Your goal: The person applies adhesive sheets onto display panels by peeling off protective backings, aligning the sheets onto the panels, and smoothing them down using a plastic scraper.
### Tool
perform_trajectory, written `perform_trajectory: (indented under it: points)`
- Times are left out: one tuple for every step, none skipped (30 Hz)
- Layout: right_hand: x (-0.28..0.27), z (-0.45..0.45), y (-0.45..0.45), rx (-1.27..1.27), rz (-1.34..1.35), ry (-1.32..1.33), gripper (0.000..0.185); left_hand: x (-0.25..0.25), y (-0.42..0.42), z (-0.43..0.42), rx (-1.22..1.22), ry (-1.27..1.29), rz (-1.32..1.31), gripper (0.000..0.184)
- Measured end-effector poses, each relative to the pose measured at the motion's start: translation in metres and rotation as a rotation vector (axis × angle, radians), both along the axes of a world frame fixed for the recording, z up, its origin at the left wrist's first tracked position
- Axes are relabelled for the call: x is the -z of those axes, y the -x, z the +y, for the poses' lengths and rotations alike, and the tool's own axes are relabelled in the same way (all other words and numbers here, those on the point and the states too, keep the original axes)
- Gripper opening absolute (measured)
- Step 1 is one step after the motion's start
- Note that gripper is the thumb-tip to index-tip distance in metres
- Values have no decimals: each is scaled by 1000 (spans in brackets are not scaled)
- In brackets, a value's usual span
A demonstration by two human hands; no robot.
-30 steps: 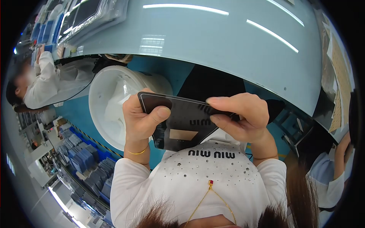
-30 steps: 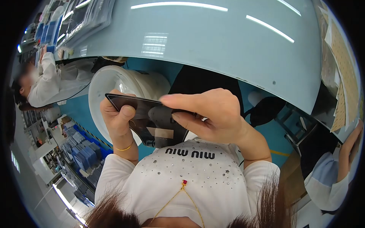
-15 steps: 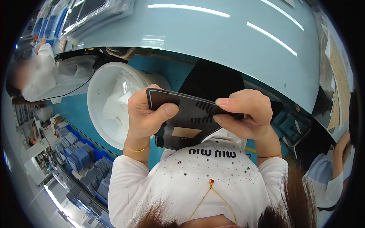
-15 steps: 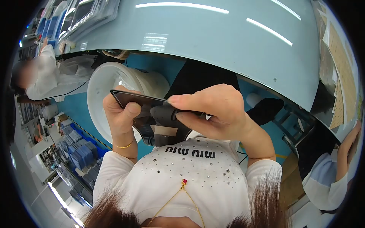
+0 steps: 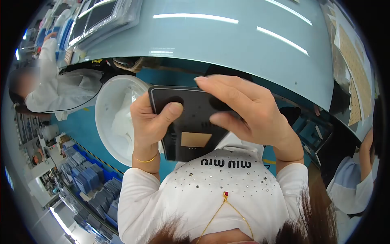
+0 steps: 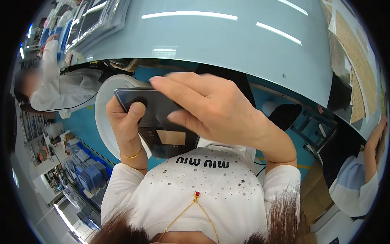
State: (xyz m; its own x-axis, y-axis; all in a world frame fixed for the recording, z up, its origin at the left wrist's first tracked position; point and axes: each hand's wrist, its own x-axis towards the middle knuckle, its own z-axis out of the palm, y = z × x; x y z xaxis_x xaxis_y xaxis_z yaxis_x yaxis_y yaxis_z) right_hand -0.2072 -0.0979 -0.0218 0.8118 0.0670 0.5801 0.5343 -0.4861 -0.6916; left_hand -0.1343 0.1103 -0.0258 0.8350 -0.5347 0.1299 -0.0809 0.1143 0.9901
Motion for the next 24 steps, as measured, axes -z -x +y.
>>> perform_trajectory:
  points:
    - [-2, -8, 5, -1, -10, 5, 31, 0, -4, 6, -112, -1, 4, 19]
    - [-1, -24, 14, 42, 111, 148, 22, 1, -9, 14, -231, 1, 5, 17]
    - [-1, -38, 21, 84, 228, 290, 15, -2, -15, 21, -352, 2, 3, 15]
    - [-2, -47, 23, 168, 268, 170, 13, -8, -22, 26, -408, -13, -44, 14]
    - [-4, -56, 24, 249, 310, 46, 14, -15, -27, 30, -463, -29, -91, 14]
    - [-13, -68, 23, 261, 251, 119, 20, -21, -29, 30, -440, -99, -173, 14]
    - [-34, -61, 8, 235, 70, 123, 22, -26, -29, 25, -409, -169, -254, 15]
    - [-54, -48, -14, 214, -114, 137, 25, -34, -28, 15, -372, -283, -354, 20]
    - [-66, -37, -40, 175, -351, 269, 41, -48, -31, 2, -310, -443, -568, 25]
    - [-75, -17, -60, 164, -453, 277, 44, -57, -36, -11, -231, -404, -771, 24]
    - [-74, 6, -78, 156, -505, 277, 45, -66, -42, -24, -158, -361, -978, 24]
    - [-75, 7, -83, 150, -474, 294, 41, -78, -47, -33, -263, -356, -1049, 23]
    - [-79, 7, -90, 139, -445, 312, 38, -92, -58, -33, -292, -373, -972, 22]
    - [-81, -6, -97, 202, -398, 295, 29, -98, -72, -28, -390, -281, -886, 21]
    - [-81, -33, -103, 260, -352, 276, 21, -100, -86, -23, -484, -185, -795, 20]
    - [-70, -67, -107, 313, -219, 382, 8, -102, -99, -22, -570, 79, -635, 17]
    - [-65, -89, -105, 341, -71, 341, 17, -119, -105, -19, -513, 275, -520, 16]
    - [-57, -108, -99, 408, 78, 314, 20, -124, -114, -17, -498, 349, -474, 17]
    - [-51, -116, -93, 475, 232, 286, 23, -126, -125, -17, -479, 422, -422, 18]
    - [-47, -114, -93, 473, 203, 307, 23, -126, -133, -21, -488, 435, -352, 18]
    - [-41, -112, -90, 325, 190, 12, 24, -122, -140, -29, -488, 439, -275, 19]
    - [-35, -111, -85, 173, 184, -284, 27, -115, -149, -38, -378, 496, -221, 20]
    - [-35, -103, -83, 52, 166, -379, 27, -113, -152, -50, -386, 520, -179, 21]
    - [-38, -95, -78, -8, 270, -470, 25, -112, -155, -61, -337, 584, -182, 21]
